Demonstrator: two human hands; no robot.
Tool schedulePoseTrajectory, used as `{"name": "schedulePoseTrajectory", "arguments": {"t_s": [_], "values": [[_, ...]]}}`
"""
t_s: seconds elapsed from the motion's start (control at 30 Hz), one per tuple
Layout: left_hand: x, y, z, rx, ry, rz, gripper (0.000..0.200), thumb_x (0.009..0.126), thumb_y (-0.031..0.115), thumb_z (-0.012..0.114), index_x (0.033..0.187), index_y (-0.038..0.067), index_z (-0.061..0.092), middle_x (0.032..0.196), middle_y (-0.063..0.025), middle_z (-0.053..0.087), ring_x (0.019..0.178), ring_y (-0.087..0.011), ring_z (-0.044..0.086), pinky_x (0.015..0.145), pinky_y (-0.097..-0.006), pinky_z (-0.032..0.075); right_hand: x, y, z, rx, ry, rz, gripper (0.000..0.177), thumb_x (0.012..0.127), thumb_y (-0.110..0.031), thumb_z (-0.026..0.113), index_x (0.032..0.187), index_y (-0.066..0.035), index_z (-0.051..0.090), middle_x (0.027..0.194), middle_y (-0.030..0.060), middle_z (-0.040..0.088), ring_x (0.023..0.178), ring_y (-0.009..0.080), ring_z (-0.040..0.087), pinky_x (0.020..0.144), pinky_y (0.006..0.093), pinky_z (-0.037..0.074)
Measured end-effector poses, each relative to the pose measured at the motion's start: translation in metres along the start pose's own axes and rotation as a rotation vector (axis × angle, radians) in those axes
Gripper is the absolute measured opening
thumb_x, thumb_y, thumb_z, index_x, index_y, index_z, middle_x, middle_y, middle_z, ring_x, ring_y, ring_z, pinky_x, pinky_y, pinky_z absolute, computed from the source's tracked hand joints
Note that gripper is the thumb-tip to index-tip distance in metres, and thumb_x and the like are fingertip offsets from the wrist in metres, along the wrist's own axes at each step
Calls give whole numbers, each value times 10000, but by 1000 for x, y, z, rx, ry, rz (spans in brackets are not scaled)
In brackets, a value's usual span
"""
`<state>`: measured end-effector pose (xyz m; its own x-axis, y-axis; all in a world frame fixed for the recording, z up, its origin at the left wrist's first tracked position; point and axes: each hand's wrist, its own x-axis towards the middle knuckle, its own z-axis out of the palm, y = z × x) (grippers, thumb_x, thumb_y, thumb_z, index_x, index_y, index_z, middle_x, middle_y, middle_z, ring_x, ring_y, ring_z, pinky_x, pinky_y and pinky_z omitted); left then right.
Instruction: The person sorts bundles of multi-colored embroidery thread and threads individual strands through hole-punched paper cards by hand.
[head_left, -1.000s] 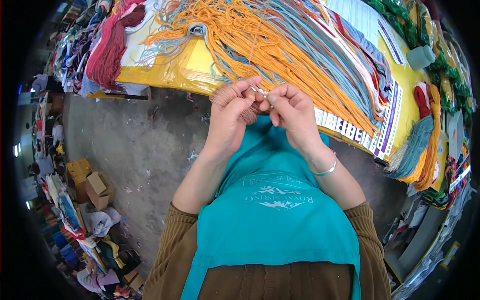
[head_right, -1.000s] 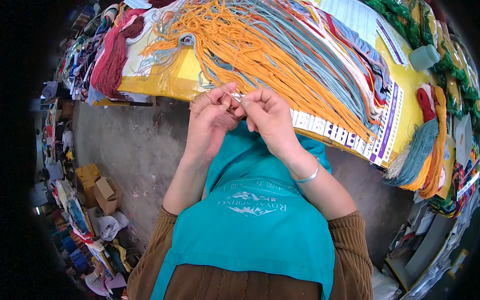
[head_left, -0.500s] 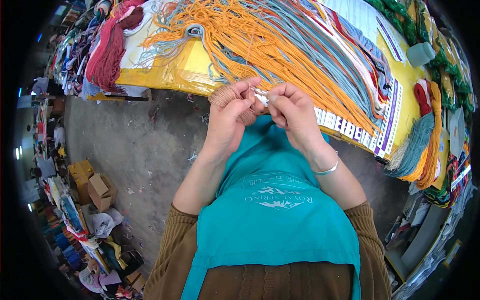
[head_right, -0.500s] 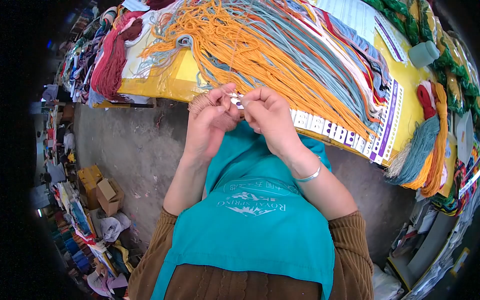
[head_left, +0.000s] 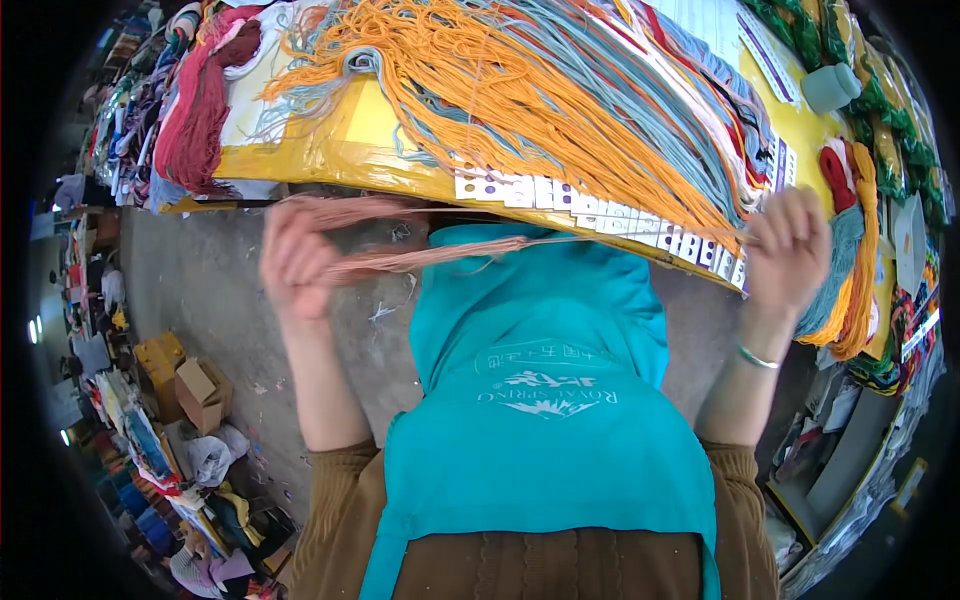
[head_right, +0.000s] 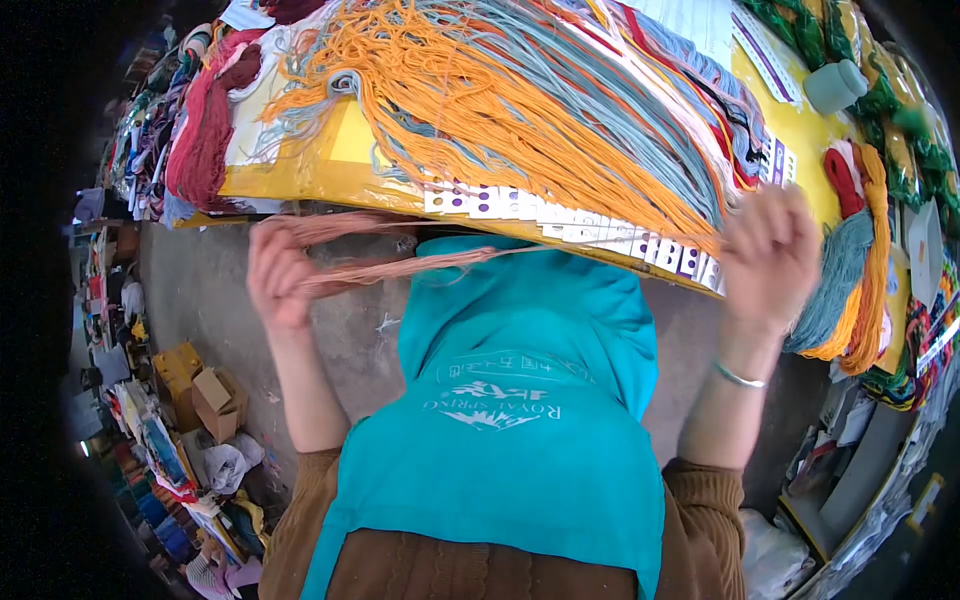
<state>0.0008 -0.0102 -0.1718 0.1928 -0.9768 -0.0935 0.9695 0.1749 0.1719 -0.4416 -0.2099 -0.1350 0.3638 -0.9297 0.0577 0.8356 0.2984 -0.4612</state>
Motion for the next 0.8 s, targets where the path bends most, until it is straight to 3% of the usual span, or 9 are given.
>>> {"name": "schedulePoseTrajectory", "arguments": {"t_s": [0.1, 0.17, 0.27, 0.33, 0.4, 0.53, 0.6, 0.73, 0.8], "values": [[-41, 82, -25, 88, 85, 325, 233, 1025, 115, 380, 820, 52, 471, 551, 31, 373, 392, -43, 271, 398, -219, 226, -33, -105, -58, -313, 337, -290, 180, 960, -105, 526, 803, -61, 450, 690, -20, 354, 523, 66, 268, 447, 227, 215], [-78, 143, -47, 196, 37, 467, 177, 1000, 113, 425, 937, -9, 537, 552, 37, 364, 412, -44, 276, 414, -213, 229, -69, -201, -110, -550, 648, -552, 181, 939, -94, 555, 775, -48, 493, 653, -25, 371, 505, 63, 273, 438, 219, 214], [-114, 176, -40, 313, 73, 780, 247, 985, 139, 471, 1132, -39, 560, 566, 44, 368, 433, -41, 279, 425, -215, 221, -90, -237, -93, -1019, 1041, -1082, 141, 915, -78, 577, 842, 24, 641, 729, 12, 585, 501, 59, 349, 445, 199, 244], [-104, 152, -20, 339, 21, 767, 302, 975, 152, 495, 1214, -24, 549, 576, 48, 369, 442, -42, 281, 425, -216, 223, -84, -216, -67, -1118, 839, -1085, 149, 914, -77, 583, 921, 39, 676, 858, 44, 649, 512, 56, 373, 450, 194, 260], [-84, 109, -5, 300, -50, 643, 330, 972, 168, 509, 1248, -9, 546, 588, 50, 374, 448, -43, 284, 424, -216, 228, -76, -207, -72, -1594, 601, -1107, 178, 915, -72, 582, 1008, 42, 682, 942, 56, 688, 530, 40, 388, 463, 187, 274], [-28, 22, -20, 215, -185, 190, 307, 985, 159, 482, 1250, 10, 519, 619, 51, 402, 459, -48, 316, 436, -207, 263, -26, -54, -27, -1525, 403, -465, 256, 930, -99, 557, 1155, 7, 621, 956, 18, 689, 614, -7, 424, 549, 146, 305], [-6, -35, -11, 201, -16, 0, 260, 986, 170, 493, 1182, 10, 554, 635, 36, 419, 467, -43, 316, 435, -208, 278, -17, 12, 1, -1540, 13, -178, 165, 929, -72, 537, 1061, -3, 607, 892, 24, 684, 673, 36, 498, 606, 179, 354], [16, -124, 29, 842, 120, -169, 160, 962, 174, 559, 949, 16, 587, 660, -11, 472, 491, -38, 374, 441, -193, 317, -10, 103, 30, -1024, -313, 388, 278, 927, 12, 516, 1195, -36, 457, 864, 77, 678, 854, 126, 621, 803, 259, 469], [23, -148, 32, 931, 108, -221, 150, 950, 167, 585, 924, 19, 577, 656, 1, 471, 497, -38, 391, 440, -194, 320, -8, 126, 34, -965, -396, 441, 296, 926, 18, 517, 1207, -36, 438, 854, 74, 671, 845, 101, 603, 790, 250, 463]]}}
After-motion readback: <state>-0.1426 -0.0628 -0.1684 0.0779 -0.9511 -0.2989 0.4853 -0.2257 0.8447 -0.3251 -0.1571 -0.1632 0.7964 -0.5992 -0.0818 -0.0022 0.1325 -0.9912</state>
